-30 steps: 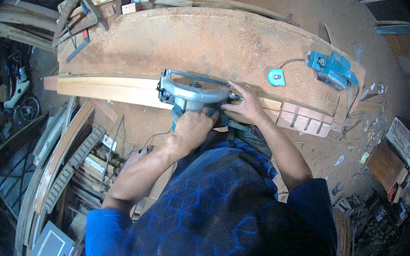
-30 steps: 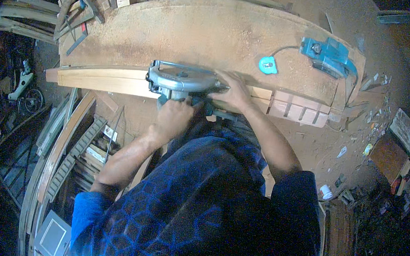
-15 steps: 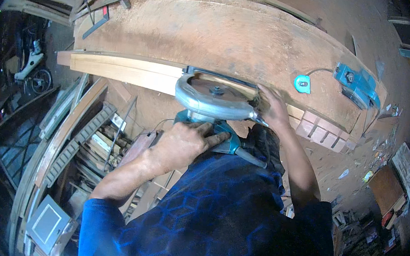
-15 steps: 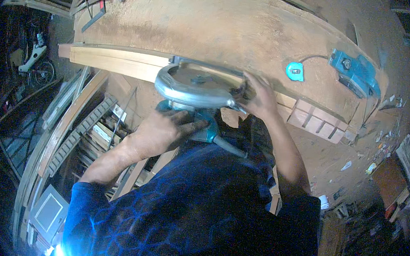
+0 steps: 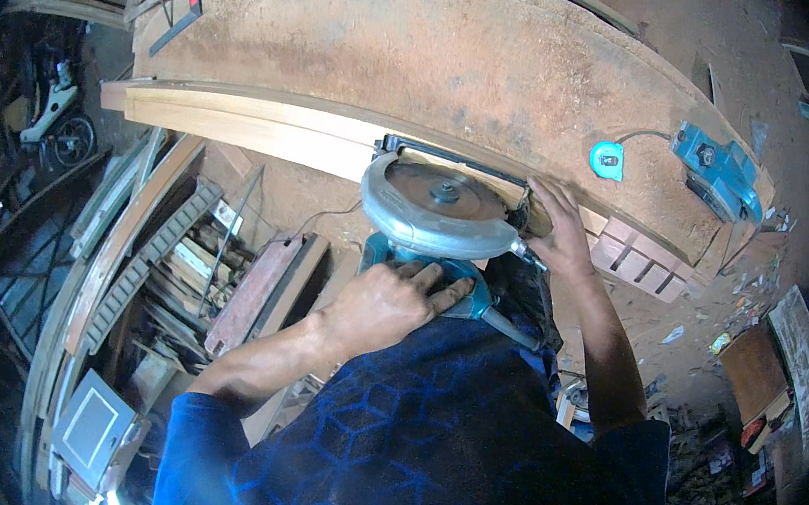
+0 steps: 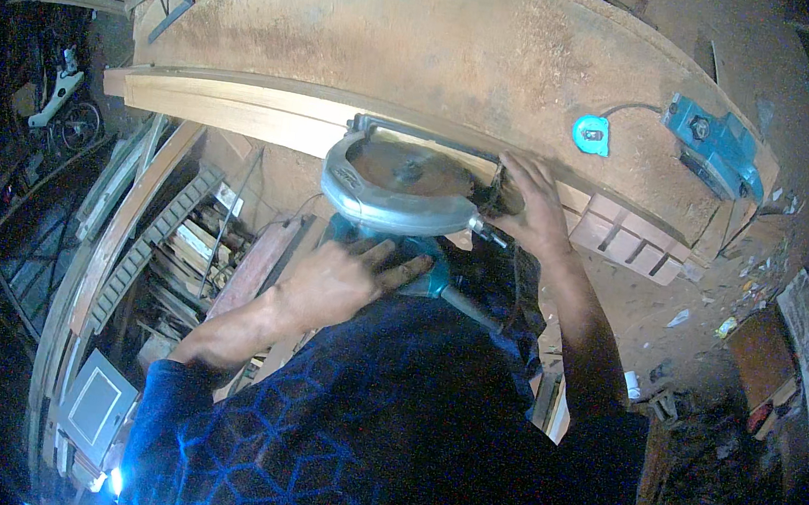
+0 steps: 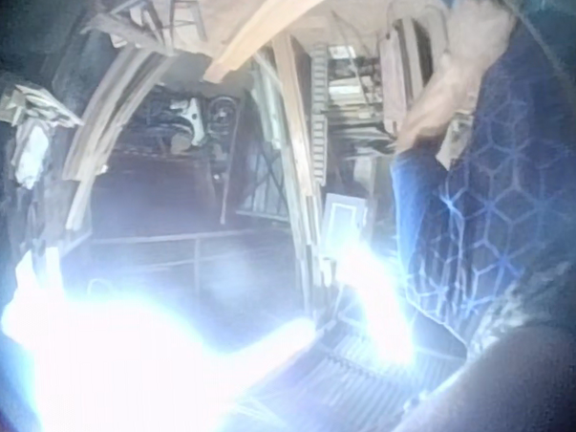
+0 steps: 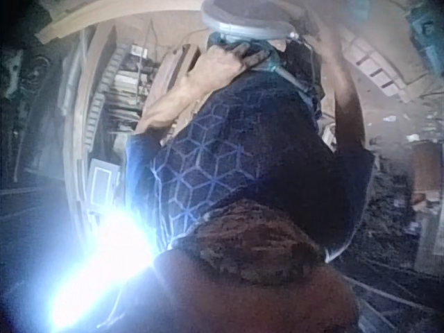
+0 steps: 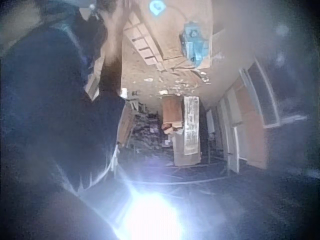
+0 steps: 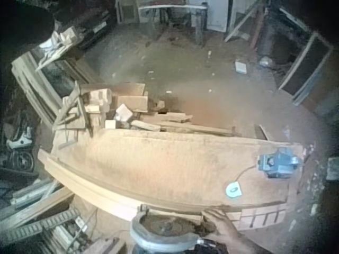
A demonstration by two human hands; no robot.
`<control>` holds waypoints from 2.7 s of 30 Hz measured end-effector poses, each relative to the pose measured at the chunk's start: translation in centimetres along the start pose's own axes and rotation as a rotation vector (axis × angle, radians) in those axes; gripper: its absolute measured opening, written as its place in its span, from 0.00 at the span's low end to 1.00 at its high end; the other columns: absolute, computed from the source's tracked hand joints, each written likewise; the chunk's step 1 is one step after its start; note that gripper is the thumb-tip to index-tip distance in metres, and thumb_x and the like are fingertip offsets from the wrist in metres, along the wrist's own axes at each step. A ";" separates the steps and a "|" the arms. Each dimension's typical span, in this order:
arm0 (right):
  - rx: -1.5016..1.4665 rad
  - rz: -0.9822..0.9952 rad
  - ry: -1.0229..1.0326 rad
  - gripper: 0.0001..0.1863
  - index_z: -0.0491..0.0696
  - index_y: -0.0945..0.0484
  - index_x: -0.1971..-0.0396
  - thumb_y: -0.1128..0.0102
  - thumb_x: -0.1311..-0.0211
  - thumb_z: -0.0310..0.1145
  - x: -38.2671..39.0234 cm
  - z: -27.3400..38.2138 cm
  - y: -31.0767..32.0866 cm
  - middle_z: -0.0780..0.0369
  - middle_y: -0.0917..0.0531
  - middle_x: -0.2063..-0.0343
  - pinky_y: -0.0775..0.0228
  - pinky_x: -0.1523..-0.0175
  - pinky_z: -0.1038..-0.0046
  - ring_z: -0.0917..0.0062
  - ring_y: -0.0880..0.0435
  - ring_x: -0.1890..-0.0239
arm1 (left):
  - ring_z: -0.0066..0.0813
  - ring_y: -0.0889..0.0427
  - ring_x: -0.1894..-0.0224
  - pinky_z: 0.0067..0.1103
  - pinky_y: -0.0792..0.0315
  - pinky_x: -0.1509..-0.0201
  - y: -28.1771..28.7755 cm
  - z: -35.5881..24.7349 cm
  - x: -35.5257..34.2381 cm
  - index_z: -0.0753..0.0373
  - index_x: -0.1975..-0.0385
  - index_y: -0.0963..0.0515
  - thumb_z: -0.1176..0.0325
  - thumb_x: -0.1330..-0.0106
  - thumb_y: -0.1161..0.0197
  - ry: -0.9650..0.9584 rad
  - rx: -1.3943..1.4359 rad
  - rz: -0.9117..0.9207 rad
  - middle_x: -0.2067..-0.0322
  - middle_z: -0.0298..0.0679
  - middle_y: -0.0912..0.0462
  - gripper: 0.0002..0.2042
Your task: The person uses a handheld router to smooth the edges of a long wooden plank on a workbench. They then switch to a circular saw to cut the plank to a specific length. The person handles the wood and tools with both hands, adjusting the plank's position between operations.
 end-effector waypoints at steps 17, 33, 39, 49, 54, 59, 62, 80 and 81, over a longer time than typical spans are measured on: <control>0.029 0.017 0.023 0.56 0.49 0.34 0.23 0.23 0.62 0.24 0.4 0.0 0.2 0.51 0.28 0.28 0.51 0.16 0.54 0.53 0.35 0.23 | 0.45 0.08 0.56 0.34 0.11 0.57 0.0 -0.4 -1.0 0.64 0.31 0.25 0.68 0.31 0.42 -0.015 -0.017 0.066 0.51 0.56 0.15 0.27; 0.135 -0.047 0.000 0.53 0.48 0.34 0.24 0.18 0.55 0.32 0.9 2.0 0.8 0.49 0.28 0.28 0.45 0.18 0.52 0.52 0.33 0.24 | 0.47 0.08 0.59 0.36 0.11 0.58 -0.4 -0.4 -1.0 0.63 0.31 0.25 0.70 0.29 0.45 0.001 0.016 0.095 0.49 0.57 0.15 0.25; -0.097 -0.096 -0.080 0.28 0.43 0.19 0.47 0.17 0.44 0.40 5.0 7.0 4.2 0.54 0.14 0.50 0.22 0.39 0.62 0.57 0.14 0.45 | 0.47 0.10 0.56 0.36 0.14 0.57 -1.2 -0.5 -0.7 0.53 0.27 0.28 0.66 0.30 0.44 0.035 -0.029 0.083 0.49 0.47 0.16 0.28; -1.497 0.144 -0.814 0.23 0.41 0.20 0.59 0.50 0.16 0.48 5.4 8.8 1.2 0.60 0.16 0.72 0.26 0.62 0.68 0.75 0.18 0.73 | 0.46 0.08 0.59 0.35 0.12 0.58 -1.5 -0.4 -0.6 0.59 0.29 0.26 0.69 0.29 0.44 0.011 -0.042 0.081 0.48 0.54 0.15 0.26; -0.051 -0.108 -0.205 0.17 0.41 0.21 0.54 0.39 0.22 0.43 5.7 11.2 3.6 0.56 0.16 0.67 0.22 0.58 0.61 0.69 0.15 0.67 | 0.45 0.10 0.57 0.34 0.14 0.56 -1.8 -0.5 -0.4 0.51 0.28 0.26 0.66 0.30 0.43 0.051 -0.092 0.125 0.49 0.47 0.14 0.28; -0.428 0.022 -0.509 0.21 0.42 0.21 0.56 0.45 0.19 0.49 5.2 9.0 2.3 0.60 0.19 0.74 0.23 0.60 0.64 0.72 0.19 0.74 | 0.43 0.09 0.57 0.32 0.14 0.58 -1.5 -0.5 -0.6 0.56 0.28 0.27 0.72 0.33 0.43 -0.031 -0.105 0.035 0.51 0.52 0.15 0.30; -1.439 0.168 -0.915 0.28 0.43 0.20 0.63 0.54 0.16 0.54 5.7 8.1 0.4 0.64 0.22 0.79 0.26 0.63 0.66 0.77 0.23 0.79 | 0.42 0.09 0.56 0.31 0.14 0.57 -1.4 -0.6 -0.6 0.54 0.27 0.27 0.73 0.33 0.43 -0.043 -0.142 0.014 0.52 0.49 0.15 0.31; -0.214 -0.145 -0.586 0.40 0.40 0.19 0.75 0.57 0.17 0.62 5.0 10.6 1.4 0.60 0.21 0.84 0.28 0.67 0.61 0.68 0.18 0.78 | 0.34 0.11 0.60 0.28 0.15 0.58 -1.8 0.6 1.4 0.60 0.35 0.21 0.70 0.34 0.40 -0.114 -0.138 -0.218 0.61 0.40 0.15 0.25; -0.175 -0.145 -0.604 0.40 0.40 0.19 0.75 0.57 0.17 0.62 4.9 11.4 1.8 0.59 0.21 0.84 0.28 0.67 0.61 0.67 0.18 0.79 | 0.34 0.13 0.60 0.28 0.15 0.57 -1.7 1.5 2.2 0.61 0.38 0.19 0.69 0.35 0.37 -0.137 -0.129 -0.255 0.62 0.39 0.15 0.23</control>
Point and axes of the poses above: each hand's wrist, its own x-axis away from the middle knuckle, its own y-axis out of the back of the hand, z = x × y, the point moved 2 cm from there along -x, towards the middle knuckle
